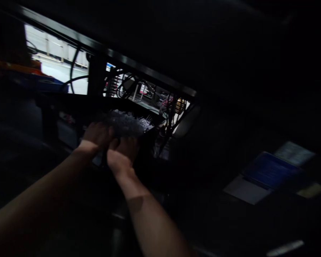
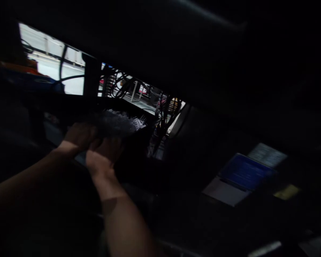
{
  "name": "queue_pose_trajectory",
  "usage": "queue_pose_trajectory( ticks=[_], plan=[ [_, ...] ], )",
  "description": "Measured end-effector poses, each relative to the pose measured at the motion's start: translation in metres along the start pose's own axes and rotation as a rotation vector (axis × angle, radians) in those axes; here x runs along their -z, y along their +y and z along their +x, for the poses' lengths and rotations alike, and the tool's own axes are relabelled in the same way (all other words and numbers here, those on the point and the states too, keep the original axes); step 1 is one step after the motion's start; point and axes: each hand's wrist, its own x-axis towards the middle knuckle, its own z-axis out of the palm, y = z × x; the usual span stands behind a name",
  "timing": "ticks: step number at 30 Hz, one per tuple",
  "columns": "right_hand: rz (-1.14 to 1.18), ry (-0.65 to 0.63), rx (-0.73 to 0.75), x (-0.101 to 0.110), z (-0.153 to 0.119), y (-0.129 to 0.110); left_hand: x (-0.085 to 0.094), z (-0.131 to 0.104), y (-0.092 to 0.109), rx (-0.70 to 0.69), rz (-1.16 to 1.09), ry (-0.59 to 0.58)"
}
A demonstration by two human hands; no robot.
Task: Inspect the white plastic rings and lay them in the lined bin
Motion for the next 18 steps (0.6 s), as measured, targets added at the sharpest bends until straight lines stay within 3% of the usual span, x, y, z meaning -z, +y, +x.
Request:
queue_pose_trajectory(
  ticks=[4, 10, 12, 15, 17, 18],
  plan=[
    [0.028, -0.015, -0.038, -0.005, -0.005, 0.008, 0.007, -0.005, 0.014, -0.018, 0.023, -0.013],
    [0.024, -0.009, 0.091, 0.025, 0.007, 0.08, 0.013, -0.004, 0.066, -0.104, -0.028, -0.066],
    [-0.008, -0.009, 0.075, 0.037, 0.008, 0.092, 0.017, -0.013, 0.083, -0.15, -0.072, -0.071],
    [-0.064, -0.03, 0.035, 0.05, 0.007, 0.08, 0.016, -0.057, 0.097, -0.121, -0.118, -0.052],
    [-0.093, -0.072, 0.061, 0.053, 0.006, 0.057, 0.009, -0.103, 0.093, -0.04, -0.17, -0.018],
    [-0.102, -0.113, 0.101, 0.053, 0.007, 0.045, 0.004, -0.128, 0.087, -0.037, -0.212, -0.056]
  ],
)
